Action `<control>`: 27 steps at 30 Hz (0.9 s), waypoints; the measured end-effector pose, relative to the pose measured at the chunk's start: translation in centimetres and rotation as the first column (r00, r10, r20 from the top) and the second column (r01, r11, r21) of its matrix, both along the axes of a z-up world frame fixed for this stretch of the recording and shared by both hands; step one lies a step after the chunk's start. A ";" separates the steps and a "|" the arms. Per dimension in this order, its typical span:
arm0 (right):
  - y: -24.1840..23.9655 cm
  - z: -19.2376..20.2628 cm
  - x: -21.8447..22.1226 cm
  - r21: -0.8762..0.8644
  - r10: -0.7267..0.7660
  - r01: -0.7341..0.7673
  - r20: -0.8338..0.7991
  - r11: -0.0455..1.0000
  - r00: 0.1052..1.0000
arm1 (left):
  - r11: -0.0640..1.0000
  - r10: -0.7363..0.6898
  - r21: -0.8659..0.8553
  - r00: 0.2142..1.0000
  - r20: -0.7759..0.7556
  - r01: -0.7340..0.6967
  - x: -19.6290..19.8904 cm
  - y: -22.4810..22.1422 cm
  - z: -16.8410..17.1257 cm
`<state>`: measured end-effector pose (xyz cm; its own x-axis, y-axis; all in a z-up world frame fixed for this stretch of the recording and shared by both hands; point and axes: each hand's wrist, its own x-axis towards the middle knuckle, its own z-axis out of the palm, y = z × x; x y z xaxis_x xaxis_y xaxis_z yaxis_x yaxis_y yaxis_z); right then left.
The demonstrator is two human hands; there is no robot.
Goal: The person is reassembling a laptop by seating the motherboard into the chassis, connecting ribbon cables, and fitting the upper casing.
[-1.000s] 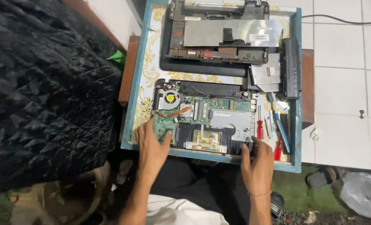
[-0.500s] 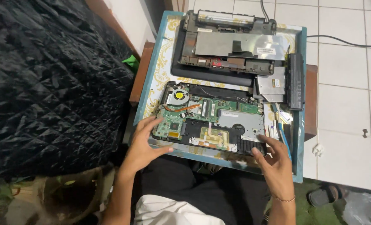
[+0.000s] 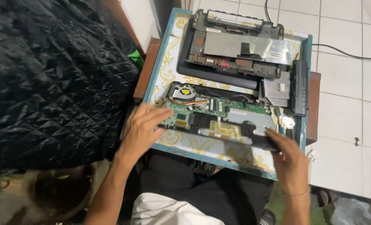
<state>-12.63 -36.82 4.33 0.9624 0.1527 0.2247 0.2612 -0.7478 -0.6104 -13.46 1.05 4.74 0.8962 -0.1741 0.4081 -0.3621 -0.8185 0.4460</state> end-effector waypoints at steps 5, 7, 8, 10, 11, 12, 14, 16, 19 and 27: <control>-2.4 0.5 4.5 0.090 -0.078 0.077 0.012 0.993 0.997 | 0.969 -0.037 -0.243 0.997 0.063 0.051 4.9 0.6 1.0; -2.5 0.5 6.9 0.099 -0.103 0.101 0.015 0.990 0.995 | 0.929 -0.044 -0.363 0.996 0.076 0.069 7.1 0.5 0.5; -2.2 0.4 8.3 0.258 -0.069 0.069 -0.007 0.964 0.998 | 0.883 -0.053 -0.466 0.998 0.031 0.062 8.5 0.5 -0.1; -2.4 -1.0 11.0 0.407 -0.032 0.036 -0.016 0.913 0.999 | 0.823 -0.069 -0.565 0.998 -0.003 0.055 11.2 0.5 -2.0; -2.8 -2.3 12.1 0.480 -0.042 0.057 -0.041 0.875 0.998 | 0.696 -0.099 -0.715 0.995 -0.008 0.063 12.5 0.4 -3.2; -3.0 -3.4 13.9 0.552 -0.051 0.073 -0.055 0.831 0.997 | 0.545 -0.133 -0.835 0.991 0.004 0.076 14.5 0.4 -4.1; -2.7 -6.2 15.8 0.555 -0.084 0.065 0.010 0.829 0.996 | 0.561 -0.067 -0.823 0.996 0.062 0.089 16.8 -0.2 -5.1; -1.8 -8.0 16.5 0.555 -0.114 0.063 0.058 0.829 0.992 | 0.576 0.002 -0.813 0.995 0.104 0.084 18.5 -0.5 -6.3; -0.1 -8.5 17.0 0.620 -0.109 0.032 0.086 0.784 0.990 | 0.544 0.039 -0.836 0.993 0.107 0.069 20.3 -0.4 -7.7; 0.2 -9.7 18.9 0.546 -0.106 -0.044 0.241 0.836 0.965 | 0.277 -0.181 -0.954 0.981 0.064 0.113 19.0 -1.3 -7.2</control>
